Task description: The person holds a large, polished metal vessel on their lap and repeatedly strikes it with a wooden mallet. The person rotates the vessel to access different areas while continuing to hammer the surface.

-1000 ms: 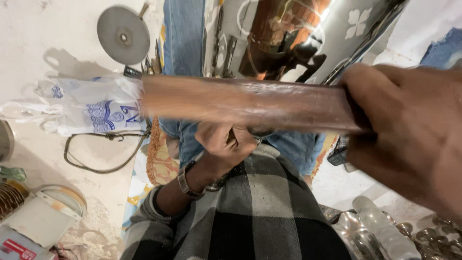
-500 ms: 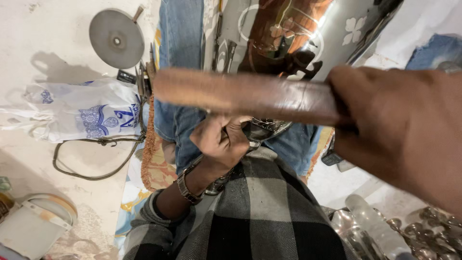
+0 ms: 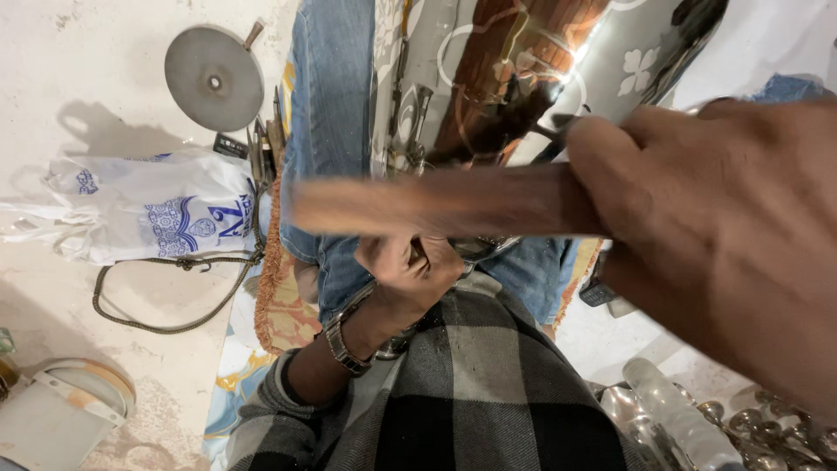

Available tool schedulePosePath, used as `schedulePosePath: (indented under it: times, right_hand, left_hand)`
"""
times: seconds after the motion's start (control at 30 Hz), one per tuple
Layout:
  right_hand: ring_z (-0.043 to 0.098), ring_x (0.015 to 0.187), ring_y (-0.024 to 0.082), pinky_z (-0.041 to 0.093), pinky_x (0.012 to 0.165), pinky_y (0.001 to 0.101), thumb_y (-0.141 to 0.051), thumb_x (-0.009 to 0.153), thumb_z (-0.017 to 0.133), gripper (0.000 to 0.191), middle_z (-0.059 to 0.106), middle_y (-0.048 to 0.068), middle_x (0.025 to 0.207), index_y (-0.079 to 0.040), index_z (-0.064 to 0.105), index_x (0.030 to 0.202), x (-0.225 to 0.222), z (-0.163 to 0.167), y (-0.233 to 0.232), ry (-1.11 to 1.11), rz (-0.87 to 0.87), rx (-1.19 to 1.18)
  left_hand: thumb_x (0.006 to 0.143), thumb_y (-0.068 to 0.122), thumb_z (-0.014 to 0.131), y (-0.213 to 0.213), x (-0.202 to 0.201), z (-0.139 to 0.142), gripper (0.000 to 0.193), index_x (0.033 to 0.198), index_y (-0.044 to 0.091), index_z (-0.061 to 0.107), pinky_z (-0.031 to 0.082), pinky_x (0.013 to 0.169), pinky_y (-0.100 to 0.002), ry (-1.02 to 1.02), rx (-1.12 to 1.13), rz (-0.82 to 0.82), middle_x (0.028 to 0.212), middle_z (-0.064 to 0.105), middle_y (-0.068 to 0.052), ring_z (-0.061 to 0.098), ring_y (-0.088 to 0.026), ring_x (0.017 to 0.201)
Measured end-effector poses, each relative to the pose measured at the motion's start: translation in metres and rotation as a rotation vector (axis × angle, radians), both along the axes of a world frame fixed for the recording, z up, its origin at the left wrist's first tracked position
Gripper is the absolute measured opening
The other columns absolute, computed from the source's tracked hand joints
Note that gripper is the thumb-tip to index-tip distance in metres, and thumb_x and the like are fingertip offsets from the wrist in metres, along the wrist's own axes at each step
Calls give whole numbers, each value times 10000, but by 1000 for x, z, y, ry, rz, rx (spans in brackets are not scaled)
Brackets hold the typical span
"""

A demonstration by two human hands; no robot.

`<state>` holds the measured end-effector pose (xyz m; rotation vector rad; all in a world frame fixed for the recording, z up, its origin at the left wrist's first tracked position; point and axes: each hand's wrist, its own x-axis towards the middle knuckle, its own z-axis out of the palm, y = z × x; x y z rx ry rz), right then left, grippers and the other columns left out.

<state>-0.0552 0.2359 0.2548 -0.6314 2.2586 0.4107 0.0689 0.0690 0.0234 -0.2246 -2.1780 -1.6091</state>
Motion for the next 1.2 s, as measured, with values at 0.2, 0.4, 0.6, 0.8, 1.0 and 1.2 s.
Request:
schedulePosePath:
  times: [0.2, 0.4, 0.6, 0.8, 1.0, 1.2]
  right_hand:
    - [560, 494, 110, 477, 465, 295, -439, 894, 659, 340, 579, -37, 710, -174, 508, 1044, -2, -4, -9, -40, 87, 164]
    - [558, 489, 148, 464, 453, 318, -393, 845, 697, 339, 567, -11, 682, -135, 543, 1002, 1, -6, -4, 51, 7, -28]
    - [581, 504, 151, 499, 473, 314, -331, 835, 696, 288, 578, 14, 676, -163, 541, 1010, 18, -33, 36, 9, -115, -29]
    - [556, 497, 146, 487, 485, 326, -254, 818, 722, 198, 574, 5, 643, -117, 626, 923, 38, -52, 70, 162, -197, -268]
    - [514, 445, 141, 404, 413, 320, -147, 767, 714, 233, 592, 48, 621, -46, 649, 967, 78, -107, 92, 155, -785, -794]
    - [592, 677, 78, 456, 576, 242, 67, 815, 797, 194, 654, 26, 807, -26, 661, 917, 156, -175, 90, 283, -1239, -1205]
  left_hand:
    - [842, 41, 612, -3, 2, -10, 29, 867, 33, 599, 483, 456, -231, -30, 61, -101, 681, 573, 19, 537, -64, 509]
    - [794, -23, 596, -6, -12, 6, 149, 933, -41, 646, 439, 459, -281, -51, -15, -154, 671, 540, -11, 515, -95, 533]
    - [829, -25, 582, -6, -24, 7, 215, 1030, -7, 655, 593, 541, -271, -47, 43, -247, 875, 717, -74, 718, -133, 649]
    - [804, -67, 593, -12, -37, 7, 350, 1141, -26, 680, 612, 528, -263, -54, -59, -430, 902, 777, -114, 708, -125, 624]
    - [945, -124, 523, -21, -61, 16, 433, 1332, 59, 587, 589, 563, -183, 59, -254, -589, 1058, 764, -137, 692, -91, 700]
    - [916, -76, 583, -22, -91, 27, 596, 1464, 151, 531, 330, 377, -185, 127, -428, -852, 679, 544, 6, 336, -81, 437]
